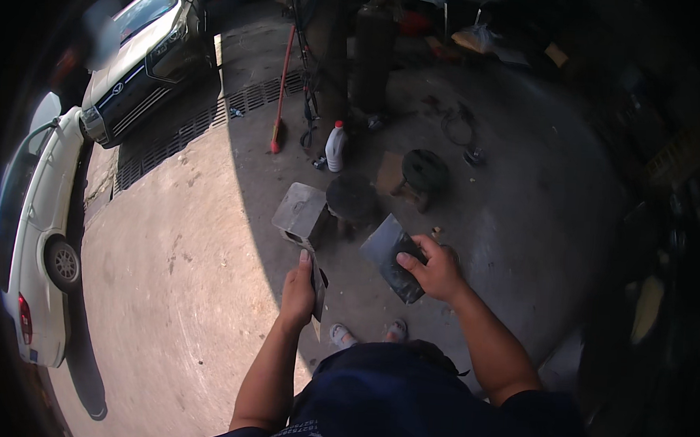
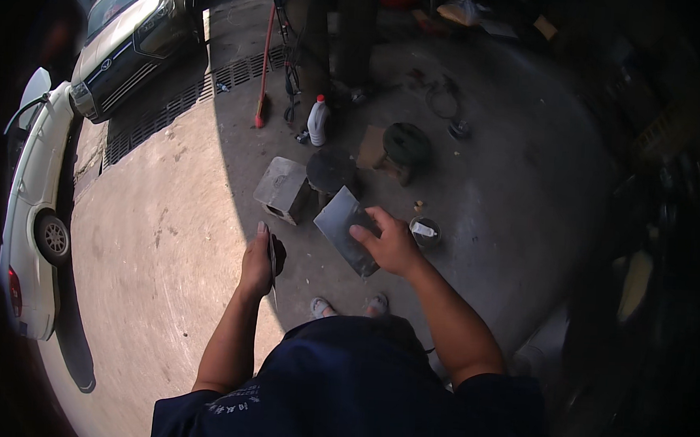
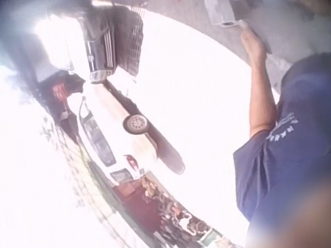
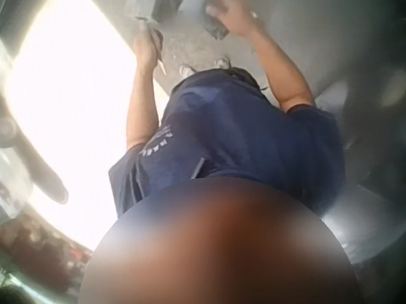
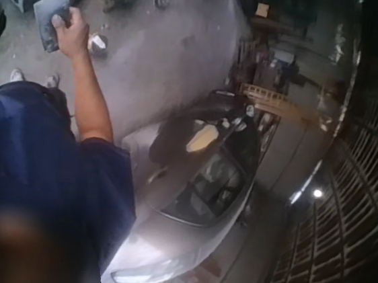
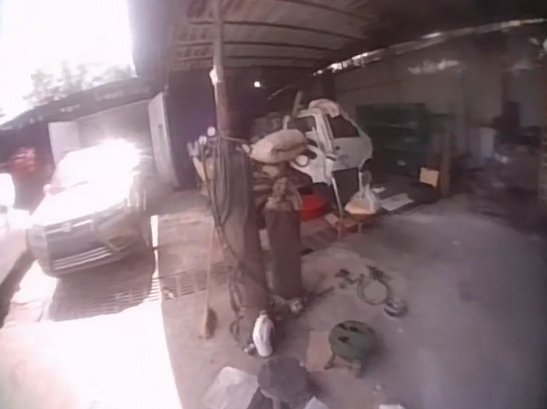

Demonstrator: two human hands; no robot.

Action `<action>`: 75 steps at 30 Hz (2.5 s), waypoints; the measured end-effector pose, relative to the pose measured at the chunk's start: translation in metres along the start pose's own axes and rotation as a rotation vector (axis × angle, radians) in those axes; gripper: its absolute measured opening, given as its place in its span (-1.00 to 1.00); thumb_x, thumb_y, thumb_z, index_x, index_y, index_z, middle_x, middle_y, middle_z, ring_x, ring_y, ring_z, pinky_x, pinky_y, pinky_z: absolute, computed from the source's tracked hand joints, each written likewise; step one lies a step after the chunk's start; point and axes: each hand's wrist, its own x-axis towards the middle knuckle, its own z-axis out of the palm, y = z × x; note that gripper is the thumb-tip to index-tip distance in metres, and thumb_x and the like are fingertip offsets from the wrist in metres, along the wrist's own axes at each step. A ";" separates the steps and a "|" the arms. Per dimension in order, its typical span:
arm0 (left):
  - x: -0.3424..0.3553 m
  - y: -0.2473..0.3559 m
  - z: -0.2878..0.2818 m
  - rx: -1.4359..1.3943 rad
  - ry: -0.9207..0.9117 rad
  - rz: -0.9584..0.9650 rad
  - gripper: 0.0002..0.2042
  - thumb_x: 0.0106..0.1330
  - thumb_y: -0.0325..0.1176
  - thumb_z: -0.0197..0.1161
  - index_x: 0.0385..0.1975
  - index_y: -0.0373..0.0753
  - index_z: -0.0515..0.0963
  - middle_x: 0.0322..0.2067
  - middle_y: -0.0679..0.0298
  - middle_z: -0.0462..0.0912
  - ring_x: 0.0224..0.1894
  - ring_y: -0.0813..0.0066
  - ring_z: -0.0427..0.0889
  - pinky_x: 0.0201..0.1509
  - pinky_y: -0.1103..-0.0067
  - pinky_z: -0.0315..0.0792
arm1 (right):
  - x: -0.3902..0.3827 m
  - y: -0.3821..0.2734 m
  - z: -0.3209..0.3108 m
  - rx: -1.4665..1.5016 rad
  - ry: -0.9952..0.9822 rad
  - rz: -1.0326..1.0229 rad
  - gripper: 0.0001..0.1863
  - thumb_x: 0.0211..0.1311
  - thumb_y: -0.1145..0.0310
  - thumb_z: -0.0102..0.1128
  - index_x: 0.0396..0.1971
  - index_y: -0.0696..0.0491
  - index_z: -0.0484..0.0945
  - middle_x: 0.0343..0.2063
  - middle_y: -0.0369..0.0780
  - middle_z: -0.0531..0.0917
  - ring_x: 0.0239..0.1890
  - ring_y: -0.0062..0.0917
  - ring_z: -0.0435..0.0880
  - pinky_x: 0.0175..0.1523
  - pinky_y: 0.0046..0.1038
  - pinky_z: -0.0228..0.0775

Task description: The person applies yellow body filler to a car door using a metal spreader. They repeatedly scoop the filler from a container and spread it onto the door panel, smoothing the surface. The person also handles a small tube of hardener and a plastic bag during the process.

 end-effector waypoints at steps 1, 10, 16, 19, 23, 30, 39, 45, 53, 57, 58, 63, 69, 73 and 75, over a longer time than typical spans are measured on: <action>0.002 0.002 0.004 0.008 -0.019 0.007 -0.72 0.47 -0.17 -0.02 -0.31 -0.25 0.50 -0.41 0.43 0.54 -0.35 0.70 0.42 -0.28 0.70 0.29 | -0.002 -0.002 0.002 -0.025 -0.010 0.019 -0.55 0.21 0.13 0.25 -0.06 0.16 0.46 -0.25 -0.07 0.67 -0.18 -0.40 0.68 -0.10 -0.42 0.45; 0.024 0.023 0.052 0.318 -0.326 0.119 -0.87 0.30 -0.40 0.23 -0.27 -0.33 0.54 -0.44 0.44 0.58 -0.34 0.75 0.47 -0.23 0.71 0.37 | -0.026 0.000 0.011 -0.272 -0.112 0.074 -0.57 0.17 0.13 0.27 -0.09 0.11 0.50 -0.32 -0.04 0.66 -0.22 -0.23 0.68 -0.14 -0.34 0.47; 0.018 0.015 0.072 0.474 -0.446 -0.022 -0.88 0.30 -0.39 0.24 -0.39 -0.31 0.56 -0.49 0.47 0.56 -0.44 0.78 0.42 -0.35 0.72 0.32 | -0.053 0.021 -0.009 -0.192 -0.065 0.101 -0.60 0.18 0.13 0.25 -0.08 0.06 0.50 -0.34 0.00 0.66 -0.22 -0.16 0.67 -0.17 -0.32 0.46; 0.015 0.009 0.085 0.587 -0.504 0.018 -0.86 0.31 -0.37 0.22 -0.39 -0.32 0.55 -0.49 0.46 0.56 -0.45 0.77 0.41 -0.36 0.70 0.33 | -0.066 0.030 -0.024 -0.142 -0.023 0.094 -0.62 0.19 0.15 0.25 -0.11 0.08 0.51 -0.35 0.00 0.66 -0.23 -0.18 0.68 -0.17 -0.34 0.46; 0.006 0.012 0.123 0.759 -0.538 0.047 -0.79 0.34 -0.29 0.19 -0.40 -0.33 0.54 -0.52 0.45 0.52 -0.45 0.74 0.39 -0.35 0.66 0.33 | -0.086 0.042 -0.056 -0.114 0.037 0.070 -0.61 0.19 0.17 0.25 -0.13 0.14 0.50 -0.34 -0.01 0.66 -0.23 -0.22 0.68 -0.15 -0.35 0.45; 0.000 -0.042 0.199 0.804 -0.351 0.048 -0.74 0.34 -0.23 0.16 -0.32 -0.36 0.54 -0.54 0.24 0.56 -0.41 0.59 0.46 -0.29 0.57 0.39 | -0.133 0.091 -0.143 0.148 0.262 0.056 -0.62 0.25 0.17 0.21 -0.15 0.20 0.49 -0.31 -0.10 0.66 -0.23 -0.40 0.65 -0.10 -0.41 0.43; -0.001 -0.098 0.270 1.025 -0.357 0.200 -0.71 0.29 -0.27 0.19 -0.12 -0.34 0.55 -0.37 0.08 0.65 -0.32 0.38 0.63 -0.18 0.53 0.46 | -0.190 0.135 -0.215 0.291 0.392 0.105 -0.67 0.27 0.21 0.20 -0.16 0.18 0.49 -0.31 -0.18 0.66 -0.23 -0.55 0.61 -0.08 -0.48 0.41; 0.019 -0.099 0.319 0.849 -0.307 -0.047 -0.61 0.38 -0.11 0.11 -0.09 -0.36 0.52 -0.28 0.09 0.64 -0.29 0.44 0.61 -0.16 0.55 0.45 | -0.209 0.141 -0.235 0.278 0.481 0.134 -0.70 0.20 0.29 0.22 -0.17 0.17 0.46 -0.29 -0.19 0.62 -0.19 -0.55 0.56 -0.05 -0.45 0.38; 0.013 -0.089 0.385 -0.029 -0.427 -0.278 -0.72 0.28 -0.53 0.19 -0.02 -0.25 0.41 -0.15 0.24 0.59 -0.13 0.43 0.58 0.02 0.46 0.46 | -0.212 0.141 -0.233 0.313 0.661 0.030 -0.68 0.21 0.38 0.10 -0.07 0.19 0.41 -0.19 -0.17 0.59 -0.11 -0.52 0.53 0.01 -0.42 0.36; -0.005 -0.088 0.413 -0.095 -0.384 -0.108 -0.68 0.30 -0.57 0.11 0.05 -0.27 0.32 -0.10 0.21 0.55 -0.08 0.44 0.54 0.07 0.51 0.41 | -0.202 0.125 -0.221 0.398 0.623 -0.074 -0.68 0.32 0.43 0.02 0.04 0.18 0.38 -0.11 -0.25 0.55 -0.05 -0.61 0.46 0.11 -0.51 0.28; -0.008 -0.091 0.417 -0.070 -0.355 -0.043 -0.69 0.31 -0.56 0.10 0.05 -0.28 0.32 -0.10 0.22 0.56 -0.08 0.45 0.54 0.07 0.52 0.40 | -0.201 0.119 -0.216 0.360 0.634 -0.085 -0.70 0.34 0.43 -0.02 0.03 0.17 0.40 -0.14 -0.25 0.56 -0.08 -0.62 0.47 0.07 -0.51 0.30; -0.012 -0.097 0.414 0.061 -0.300 0.229 -0.71 0.34 -0.55 0.08 0.05 -0.31 0.31 -0.12 0.21 0.55 -0.09 0.51 0.52 0.05 0.58 0.38 | -0.190 0.114 -0.211 0.048 0.631 -0.256 -0.69 0.31 0.43 0.00 0.01 0.21 0.42 -0.14 -0.08 0.53 -0.10 -0.28 0.51 0.03 -0.38 0.34; -0.015 -0.099 0.410 0.169 -0.250 0.438 -0.73 0.37 -0.53 0.07 0.03 -0.33 0.30 -0.15 0.19 0.56 -0.12 0.52 0.53 -0.02 0.61 0.41 | -0.180 0.114 -0.203 -0.052 0.581 -0.257 -0.63 0.29 0.43 -0.02 0.08 0.22 0.38 -0.06 0.01 0.47 0.00 -0.08 0.44 0.09 -0.26 0.32; -0.016 -0.097 0.408 0.225 -0.207 0.481 -0.78 0.38 -0.51 0.07 -0.02 -0.37 0.33 -0.21 0.18 0.59 -0.19 0.54 0.55 -0.10 0.61 0.44 | -0.178 0.114 -0.202 -0.053 0.552 -0.235 -0.60 0.29 0.44 -0.04 0.11 0.23 0.35 -0.06 0.02 0.46 0.00 -0.07 0.44 0.08 -0.25 0.33; -0.018 -0.095 0.408 0.249 -0.192 0.526 -0.80 0.38 -0.51 0.07 -0.06 -0.40 0.36 -0.25 0.18 0.61 -0.24 0.55 0.57 -0.16 0.61 0.46 | -0.178 0.112 -0.202 -0.063 0.538 -0.206 -0.59 0.28 0.45 -0.04 0.12 0.23 0.34 -0.06 0.03 0.46 -0.01 -0.06 0.44 0.09 -0.24 0.33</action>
